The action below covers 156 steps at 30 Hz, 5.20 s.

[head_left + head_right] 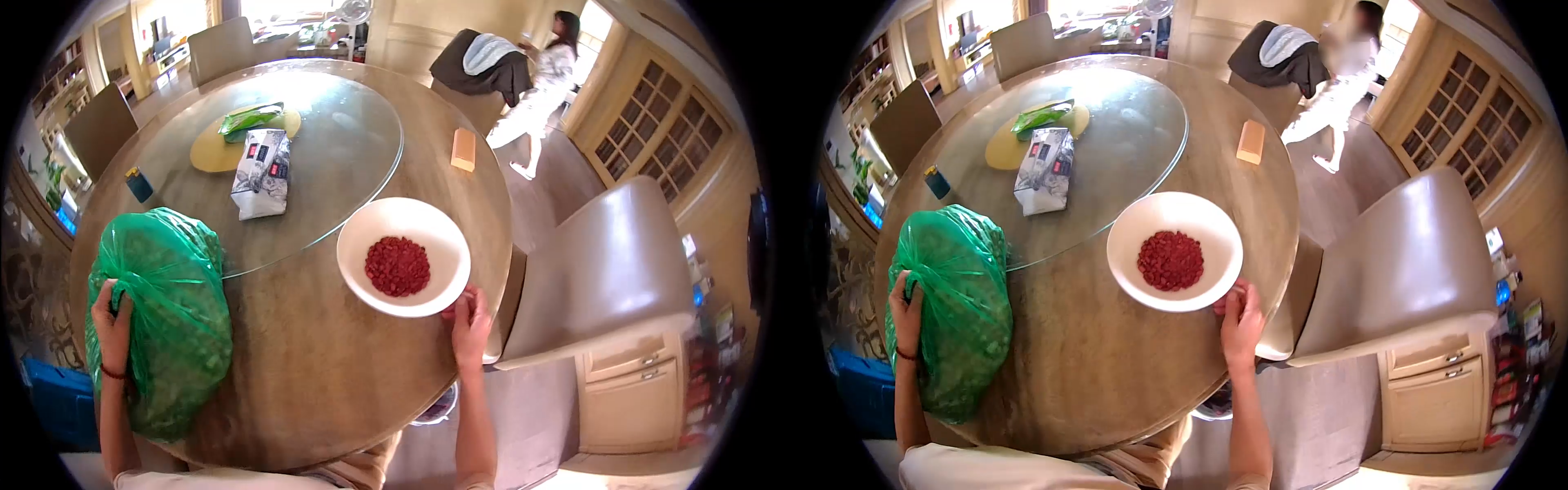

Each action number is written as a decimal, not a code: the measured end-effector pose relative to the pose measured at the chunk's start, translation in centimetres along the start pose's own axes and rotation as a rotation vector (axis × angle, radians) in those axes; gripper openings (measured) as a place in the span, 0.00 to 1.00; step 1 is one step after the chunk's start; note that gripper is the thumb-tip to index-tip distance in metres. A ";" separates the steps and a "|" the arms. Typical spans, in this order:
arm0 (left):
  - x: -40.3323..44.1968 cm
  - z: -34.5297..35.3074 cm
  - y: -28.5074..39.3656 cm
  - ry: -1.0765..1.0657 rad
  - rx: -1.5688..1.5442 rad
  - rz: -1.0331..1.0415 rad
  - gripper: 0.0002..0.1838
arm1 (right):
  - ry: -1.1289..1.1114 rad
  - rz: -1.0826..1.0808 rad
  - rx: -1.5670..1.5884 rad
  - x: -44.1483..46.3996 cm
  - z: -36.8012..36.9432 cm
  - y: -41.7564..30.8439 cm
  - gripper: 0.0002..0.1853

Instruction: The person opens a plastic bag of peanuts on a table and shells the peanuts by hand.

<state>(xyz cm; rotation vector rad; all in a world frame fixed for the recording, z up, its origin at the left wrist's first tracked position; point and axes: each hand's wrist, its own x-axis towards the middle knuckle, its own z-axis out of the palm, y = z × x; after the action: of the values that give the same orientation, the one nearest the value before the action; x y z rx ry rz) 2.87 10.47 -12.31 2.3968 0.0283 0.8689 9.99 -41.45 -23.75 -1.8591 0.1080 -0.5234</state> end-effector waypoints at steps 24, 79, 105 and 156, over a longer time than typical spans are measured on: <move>-4.5 -6.4 -2.9 -0.095 0.145 0.086 0.20 | -0.046 -0.575 -0.710 -0.8 0.3 2.4 0.11; -21.1 -7.6 -0.4 -0.217 0.411 0.842 0.28 | -0.787 -0.907 -0.281 -11.0 25.5 -25.7 0.16; -15.4 -11.9 -9.5 -0.029 0.406 0.849 0.12 | -0.587 -0.064 0.702 -10.4 15.0 -17.7 0.11; -15.7 -7.0 -1.9 -0.028 0.290 0.765 0.20 | -0.664 -0.169 0.002 -15.9 16.6 -19.6 0.08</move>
<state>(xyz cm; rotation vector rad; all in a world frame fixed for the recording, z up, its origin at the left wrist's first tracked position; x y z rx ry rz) -13.32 12.43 -18.09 2.7125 -0.8775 1.2219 -1.11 -14.79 -14.77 -1.9587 -0.4947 0.0017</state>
